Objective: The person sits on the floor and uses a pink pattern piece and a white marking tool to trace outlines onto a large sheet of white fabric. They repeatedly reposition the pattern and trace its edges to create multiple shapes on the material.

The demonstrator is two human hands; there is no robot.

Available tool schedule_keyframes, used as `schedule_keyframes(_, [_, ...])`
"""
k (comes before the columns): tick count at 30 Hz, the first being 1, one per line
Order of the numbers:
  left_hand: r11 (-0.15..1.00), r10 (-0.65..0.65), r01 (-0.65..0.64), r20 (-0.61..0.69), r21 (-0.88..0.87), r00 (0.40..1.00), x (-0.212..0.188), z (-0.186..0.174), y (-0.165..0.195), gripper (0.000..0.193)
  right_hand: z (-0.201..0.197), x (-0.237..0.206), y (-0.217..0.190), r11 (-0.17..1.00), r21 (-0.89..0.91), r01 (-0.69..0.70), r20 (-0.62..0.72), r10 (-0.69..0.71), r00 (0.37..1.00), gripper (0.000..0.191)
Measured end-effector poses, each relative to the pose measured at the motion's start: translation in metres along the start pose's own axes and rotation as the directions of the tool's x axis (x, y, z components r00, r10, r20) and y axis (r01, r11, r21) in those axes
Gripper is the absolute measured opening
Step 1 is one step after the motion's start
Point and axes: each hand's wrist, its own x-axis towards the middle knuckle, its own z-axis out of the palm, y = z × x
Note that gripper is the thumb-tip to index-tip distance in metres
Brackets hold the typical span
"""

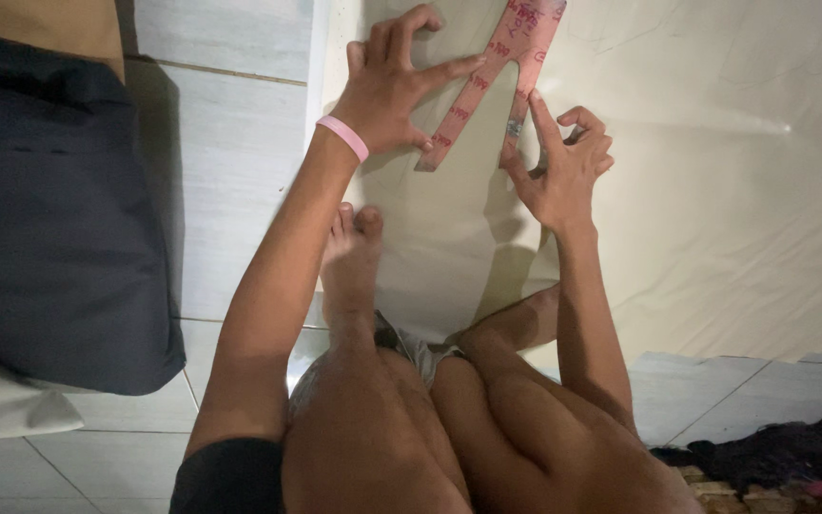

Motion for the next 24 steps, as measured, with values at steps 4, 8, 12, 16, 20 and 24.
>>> schedule_keyframes(4, [0.982,0.038,-0.019,-0.098,0.189,0.994,0.004,0.022,0.007,0.085,0.007,-0.003,0.006,1.0,0.007,-0.007,-0.004,0.007,1.0,0.074])
schedule_keyframes(8, [0.959,-0.001,0.066,-0.228,0.276,0.974,0.027,0.068,0.06,0.063,0.011,0.0,0.017,0.988,0.145,-0.046,-0.022,0.05,0.999,0.073])
schedule_keyframes(12, [0.545,-0.105,0.149,-0.109,0.825,0.988,0.03,0.089,0.111,0.059,-0.002,0.03,0.022,0.799,0.599,-0.053,-0.247,0.247,0.937,0.036])
schedule_keyframes(16, [0.219,-0.201,-0.234,0.279,0.947,0.939,0.036,0.082,0.125,0.104,-0.028,0.055,-0.008,0.924,0.266,0.273,-0.425,-0.142,0.894,0.014])
schedule_keyframes(20, [0.234,-0.171,-0.158,0.201,0.959,0.964,0.039,0.083,0.133,0.106,-0.044,0.069,-0.067,0.731,-0.151,0.665,0.385,-0.576,0.721,0.045])
schedule_keyframes(24, [0.272,-0.144,-0.141,0.185,0.952,0.972,0.035,0.084,0.134,0.108,-0.057,0.077,-0.106,0.843,-0.038,0.537,0.621,-0.401,0.674,0.029])
